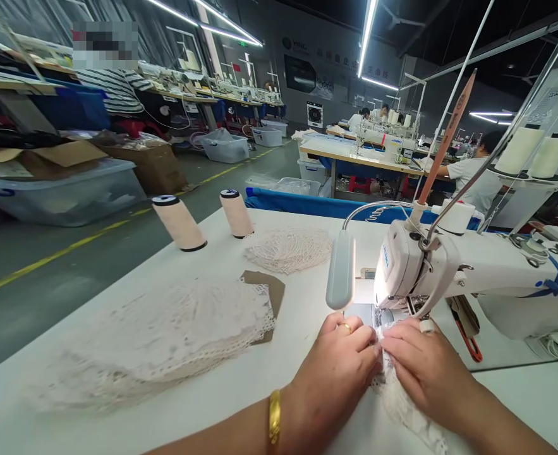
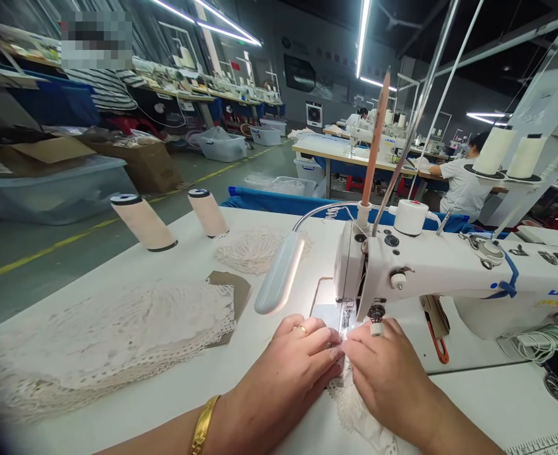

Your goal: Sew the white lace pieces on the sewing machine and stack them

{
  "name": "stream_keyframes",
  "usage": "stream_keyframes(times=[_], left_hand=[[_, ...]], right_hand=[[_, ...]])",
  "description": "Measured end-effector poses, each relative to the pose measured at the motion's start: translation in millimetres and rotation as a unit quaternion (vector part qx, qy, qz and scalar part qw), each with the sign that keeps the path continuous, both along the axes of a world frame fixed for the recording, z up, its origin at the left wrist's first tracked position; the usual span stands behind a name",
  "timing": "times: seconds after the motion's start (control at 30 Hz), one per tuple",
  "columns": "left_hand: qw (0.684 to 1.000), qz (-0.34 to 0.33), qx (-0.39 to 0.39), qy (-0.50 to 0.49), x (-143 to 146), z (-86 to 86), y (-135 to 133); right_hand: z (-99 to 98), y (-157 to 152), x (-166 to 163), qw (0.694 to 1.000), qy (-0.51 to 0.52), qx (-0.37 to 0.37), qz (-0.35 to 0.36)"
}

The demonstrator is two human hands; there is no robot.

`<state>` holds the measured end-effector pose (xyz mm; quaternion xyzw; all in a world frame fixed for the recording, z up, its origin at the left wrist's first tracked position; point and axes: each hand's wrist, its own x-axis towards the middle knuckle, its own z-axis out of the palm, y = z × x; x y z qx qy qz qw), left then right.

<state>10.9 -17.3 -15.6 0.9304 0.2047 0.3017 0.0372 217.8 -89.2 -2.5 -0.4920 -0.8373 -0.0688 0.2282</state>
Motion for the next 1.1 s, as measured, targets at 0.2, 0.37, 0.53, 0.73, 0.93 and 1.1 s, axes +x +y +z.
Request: stream_keyframes(times=[0.2, 0.37, 0.53, 0.73, 0.93, 1.1], left_hand=[[0.999, 0.018, 0.006, 0.038, 1, 1.6, 0], [0.998, 0.032, 0.014, 0.048, 4, 0.6, 2], [0.997, 0.043, 0.019, 0.057, 5, 3.3, 2], [0.997, 0.046, 0.029, 0.050, 5, 4.0, 0], [0.998, 0.039, 0.004, 0.058, 4, 5.0, 1], [0.997, 0.033, -0.040, 0.052, 5, 6.0, 5]], right_hand=[[-3.6, 3, -2, 0.998, 0.012, -0.054, -0.018], [-6.5, 7, 1, 0.998, 0.021, -0.048, -0.027], [-8.8, 9, 2, 0.997, 0.019, -0.051, -0.045], [-7.9, 9, 1, 0.998, 0.025, -0.042, -0.046], [-7.2, 10, 3, 0.998, 0.005, -0.029, -0.051], [-7.5, 9, 7, 0.998, 0.011, -0.034, -0.054]])
